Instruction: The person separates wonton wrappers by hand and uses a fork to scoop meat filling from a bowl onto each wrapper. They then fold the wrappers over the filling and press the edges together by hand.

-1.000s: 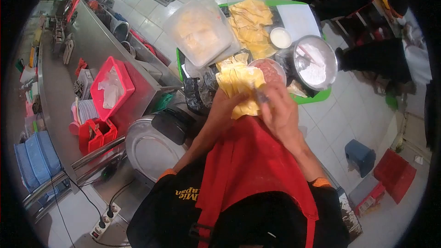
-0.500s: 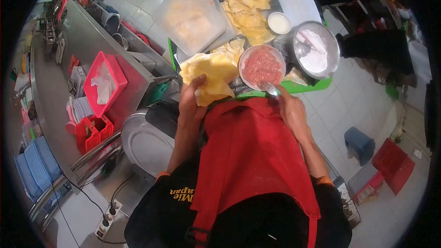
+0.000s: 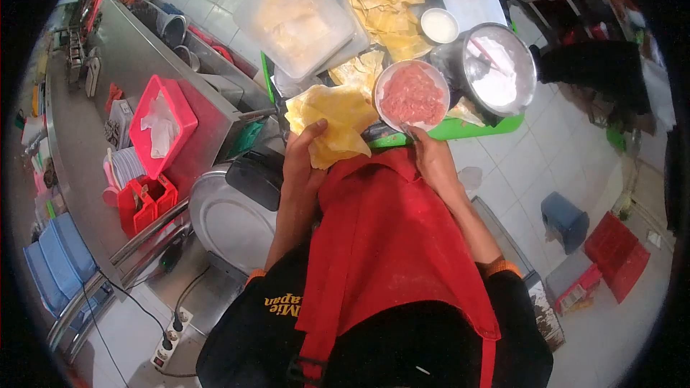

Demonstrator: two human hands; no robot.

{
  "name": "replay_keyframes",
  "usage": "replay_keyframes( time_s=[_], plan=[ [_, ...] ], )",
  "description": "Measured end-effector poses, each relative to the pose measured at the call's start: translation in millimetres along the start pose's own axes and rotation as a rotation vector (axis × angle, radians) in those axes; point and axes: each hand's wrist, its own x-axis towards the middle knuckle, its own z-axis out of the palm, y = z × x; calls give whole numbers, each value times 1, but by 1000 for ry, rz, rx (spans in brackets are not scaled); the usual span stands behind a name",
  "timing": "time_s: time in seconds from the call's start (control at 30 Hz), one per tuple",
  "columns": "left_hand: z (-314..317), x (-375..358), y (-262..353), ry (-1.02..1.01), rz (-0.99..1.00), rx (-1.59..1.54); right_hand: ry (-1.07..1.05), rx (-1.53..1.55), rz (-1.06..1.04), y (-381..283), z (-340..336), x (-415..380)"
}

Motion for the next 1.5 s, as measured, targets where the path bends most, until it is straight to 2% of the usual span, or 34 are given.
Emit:
replay_keyframes(
  time_s=[0.07,0.13,0.17,0.23,0.37,0.43,0.53,0.57,0.6,0.67,0.7,0.73,0.8,0.87,0.93,1.0,1.13,1.2,1.43,1.5],
  plan=[
    [-4,-1,-1,-13,14,-6,-39,-47,19,-4,-6,-1],
    [-2,-2,1,-6,14,-2,-72,41,176,-6,-8,1],
    [-1,-2,0,-1,10,3,-70,40,180,-4,-7,0],
    [-4,-1,-1,-30,10,9,-73,-4,78,-1,-2,0],
    [-1,-2,-1,-67,16,6,-63,98,131,0,-6,3],
    [-1,-2,-3,-68,4,13,-27,-26,27,1,6,8],
    [0,-4,-2,-57,0,7,-97,19,46,5,-12,0],
    [0,-4,-1,-56,1,3,-48,-3,-113,24,-11,0],
    [-1,-4,-2,-59,-2,4,-45,-3,-110,25,-17,1],
    [-3,-2,-3,-71,-4,-16,-386,569,412,16,-37,7],
    [-3,-2,-3,-74,0,-16,-477,827,612,14,-49,10],
    [-3,-2,-3,-86,14,-19,-477,825,606,15,-53,10],
    [-2,-1,-2,-98,40,-21,-483,1171,599,12,-60,9],
    [-2,-1,-2,-142,-30,-16,-427,1204,553,-5,-68,5],
    [11,-3,-2,-141,-10,6,-368,1236,505,-24,-75,4],
    [21,-6,-1,-141,2,26,-265,1157,399,-35,-77,2],
    [29,-7,-1,-225,-39,49,-197,1075,260,-40,-73,1],
    [32,-7,-1,-242,-47,60,-159,999,106,-42,-67,2],
    [41,-8,1,-249,-66,142,-83,944,-85,-45,-50,12],
    [42,-7,2,-233,-81,175,-118,680,-49,-44,-52,15]
  ],
)
